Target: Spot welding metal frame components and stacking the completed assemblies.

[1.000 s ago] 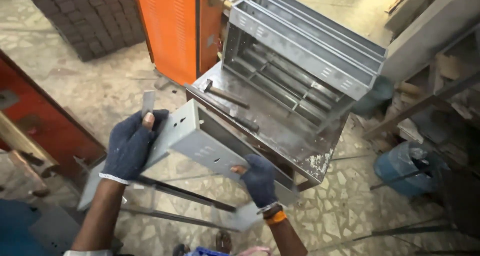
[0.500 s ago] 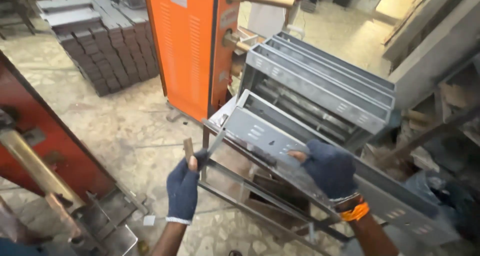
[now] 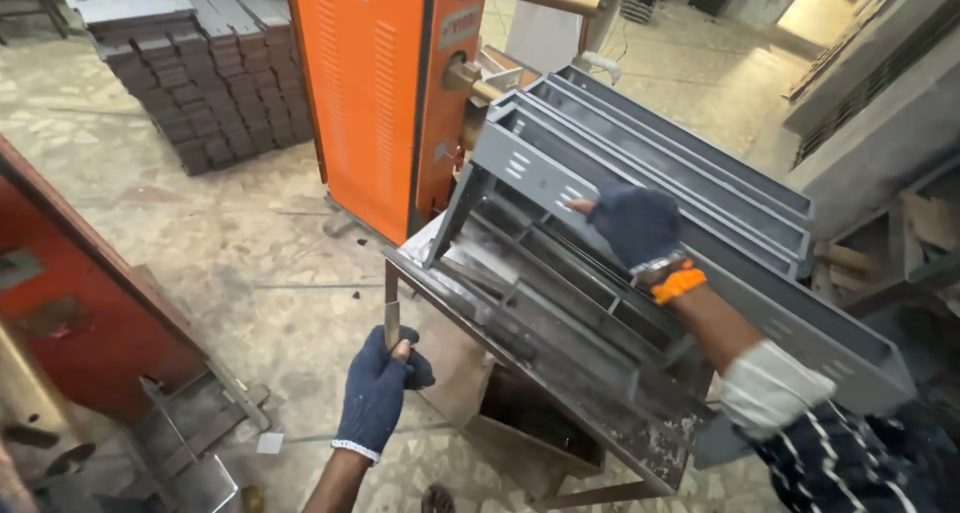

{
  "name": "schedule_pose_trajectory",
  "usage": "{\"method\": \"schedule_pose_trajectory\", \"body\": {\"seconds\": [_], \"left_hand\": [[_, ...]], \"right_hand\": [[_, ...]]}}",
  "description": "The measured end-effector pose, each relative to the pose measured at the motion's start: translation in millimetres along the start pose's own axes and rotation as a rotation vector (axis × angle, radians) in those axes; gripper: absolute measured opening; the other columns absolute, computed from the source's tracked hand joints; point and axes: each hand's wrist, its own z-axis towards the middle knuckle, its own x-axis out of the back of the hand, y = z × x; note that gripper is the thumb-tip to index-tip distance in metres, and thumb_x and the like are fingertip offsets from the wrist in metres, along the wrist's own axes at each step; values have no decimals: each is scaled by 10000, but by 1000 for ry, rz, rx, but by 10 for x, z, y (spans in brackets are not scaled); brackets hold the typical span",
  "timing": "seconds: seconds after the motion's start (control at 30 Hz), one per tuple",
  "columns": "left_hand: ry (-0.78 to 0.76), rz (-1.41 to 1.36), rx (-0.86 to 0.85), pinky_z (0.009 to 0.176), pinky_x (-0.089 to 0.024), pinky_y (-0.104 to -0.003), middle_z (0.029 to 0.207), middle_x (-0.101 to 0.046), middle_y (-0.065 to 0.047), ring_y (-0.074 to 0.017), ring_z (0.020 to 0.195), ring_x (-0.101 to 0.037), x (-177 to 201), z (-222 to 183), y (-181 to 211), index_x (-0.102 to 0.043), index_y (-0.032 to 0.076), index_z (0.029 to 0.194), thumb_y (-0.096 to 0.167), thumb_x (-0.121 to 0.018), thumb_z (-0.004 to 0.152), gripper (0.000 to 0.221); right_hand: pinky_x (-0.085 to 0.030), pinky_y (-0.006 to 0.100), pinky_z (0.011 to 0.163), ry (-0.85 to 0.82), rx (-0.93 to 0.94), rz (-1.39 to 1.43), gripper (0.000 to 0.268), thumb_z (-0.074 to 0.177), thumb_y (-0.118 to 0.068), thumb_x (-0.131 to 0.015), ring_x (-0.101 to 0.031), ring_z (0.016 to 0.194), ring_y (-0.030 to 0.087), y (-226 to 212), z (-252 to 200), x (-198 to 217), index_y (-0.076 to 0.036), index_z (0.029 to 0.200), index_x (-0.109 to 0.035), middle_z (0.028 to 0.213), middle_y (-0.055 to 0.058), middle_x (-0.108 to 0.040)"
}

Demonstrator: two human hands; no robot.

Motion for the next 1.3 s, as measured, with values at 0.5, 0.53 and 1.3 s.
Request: {"method": "schedule_pose_trajectory", "body": {"seconds": [0.5,0.53,1.3], "left_hand": [[145,174,215,443,-473,-312,506,-605,-100,-180,424,-613,-393,418,-312,-689,-33,862,412,-602,967,465],[143,176,224,443,-473,-312,506,-605,-100,-180,424,-613,-441,464,-328,-689,-33,862,412,-602,967,465],[35,111,166,437,-466,-321,571,-607,-81,-173,457,-572,-1050,1329,-616,-721,-40,913,396,-637,964,448]], "right_hand": [[-529,526,594,-196,-141,289,451,768,-375,-838,-711,695,402,-61,141,-1334,-91,1065,-652,755,169,-719],[-529,526,594,-205,-144,290,451,768,-375,-838,-711,695,402,-69,129,-1324,-91,1065,-652,755,169,-719],[-525,483,563,-111,-94,210,333,807,-300,-741,-713,692,313,-106,157,-1594,-121,1085,-699,797,104,-707]]}}
